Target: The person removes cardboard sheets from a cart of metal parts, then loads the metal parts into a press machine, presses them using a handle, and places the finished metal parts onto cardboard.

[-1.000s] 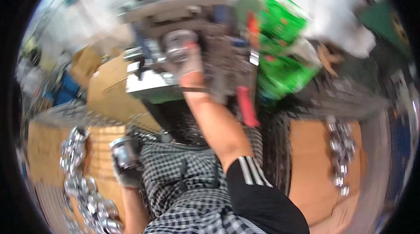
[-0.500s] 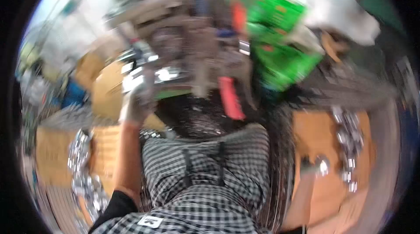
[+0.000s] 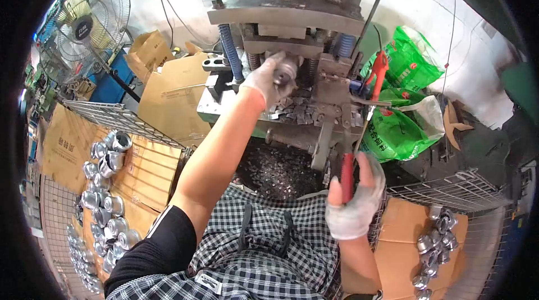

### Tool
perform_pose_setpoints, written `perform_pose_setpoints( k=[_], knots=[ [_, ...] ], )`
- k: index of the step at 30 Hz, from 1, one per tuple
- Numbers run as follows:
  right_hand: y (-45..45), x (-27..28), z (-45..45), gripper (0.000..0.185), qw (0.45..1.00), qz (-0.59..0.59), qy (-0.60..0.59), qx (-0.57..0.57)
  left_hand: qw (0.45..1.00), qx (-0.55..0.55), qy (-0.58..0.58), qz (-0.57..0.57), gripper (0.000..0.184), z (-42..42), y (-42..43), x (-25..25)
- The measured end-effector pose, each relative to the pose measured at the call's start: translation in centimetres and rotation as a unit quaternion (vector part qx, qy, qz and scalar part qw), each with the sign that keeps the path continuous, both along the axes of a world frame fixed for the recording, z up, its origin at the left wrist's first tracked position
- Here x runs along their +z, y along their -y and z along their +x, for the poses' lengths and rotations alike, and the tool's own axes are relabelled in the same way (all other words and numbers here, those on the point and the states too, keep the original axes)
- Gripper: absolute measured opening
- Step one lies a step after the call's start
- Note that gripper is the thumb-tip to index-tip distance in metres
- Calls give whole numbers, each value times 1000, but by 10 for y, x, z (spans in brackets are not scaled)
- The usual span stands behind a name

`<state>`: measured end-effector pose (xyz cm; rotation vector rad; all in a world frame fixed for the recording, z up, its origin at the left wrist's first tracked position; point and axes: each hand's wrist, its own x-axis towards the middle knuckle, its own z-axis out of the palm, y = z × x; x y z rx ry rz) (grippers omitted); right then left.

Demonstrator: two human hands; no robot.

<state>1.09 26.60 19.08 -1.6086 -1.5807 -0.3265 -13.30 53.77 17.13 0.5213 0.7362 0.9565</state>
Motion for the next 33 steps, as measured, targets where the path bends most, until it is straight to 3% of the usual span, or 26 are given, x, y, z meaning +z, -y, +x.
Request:
perform_pose_setpoints(
  k=[2, 4, 5, 7, 8, 10, 11, 12, 13, 14, 16, 18, 20, 22, 24, 26, 30, 32, 33],
  knots=[
    [-16, -19, 0, 46, 999, -2, -20, -33, 999, 31, -13, -26, 31, 5, -13, 9],
    [-16, -11, 6, 42, 996, -10, 18, -87, 992, -48, 90, 71, 34, -11, -6, -12],
    [-19, -32, 18, 42, 991, 74, -74, -78, 987, -76, 140, 21, 37, -24, 1, -23],
    [-30, -36, 52, 37, 917, 136, -374, 15, 989, -62, 85, 107, 51, -64, 39, -59],
    [-40, -55, 119, 37, 985, 115, -100, -83, 992, -113, 38, 43, 55, -96, 79, -40],
    [-96, -62, 179, 45, 993, 43, -38, -98, 994, -73, -45, 66, 61, -144, 133, -67],
    [-135, -69, 224, 51, 998, 29, -47, -21, 998, -53, -36, 3, 63, -167, 152, -83],
    [-146, -65, 244, 56, 997, -72, 1, -16, 997, -25, -70, -24, 63, -191, 167, -97],
    [-161, -73, 255, 54, 990, -74, -99, 68, 991, 20, -131, -20, 61, -220, 179, -98],
    [-158, -71, 255, 53, 983, -93, -120, 104, 980, 50, -189, -24, 60, -244, 196, -99],
    [-149, -70, 259, 53, 979, -124, -106, 126, 939, 141, -312, -33, 57, -293, 210, -104],
    [-160, -69, 270, 55, 985, -127, -38, 107, 911, 243, -333, -6, 57, -341, 213, -116],
    [-165, -56, 250, 58, 974, -170, -137, 52, 836, 257, -485, 9, 60, -385, 206, -119],
    [-169, -60, 245, 58, 966, -163, -196, 41, 786, 282, -550, 5, 62, -424, 196, -129],
    [-173, -72, 268, 56, 976, -136, -145, 89, 732, 283, -619, 17, 61, -450, 186, -131],
    [-178, -74, 282, 57, 958, -166, -205, 112, 726, 316, -611, 12, 58, -463, 177, -128],
    [-181, -74, 304, 55, 966, -195, -148, 81, 622, 321, -714, 16, 61, -487, 173, -122],
    [-217, -117, 371, 55, 928, -150, -306, 151, 548, 298, -782, 4, 64, -483, 185, -90],
    [-218, -123, 374, 55, 943, -149, -263, 142, 546, 315, -776, -38, 71, -492, 189, -77]
  ],
)
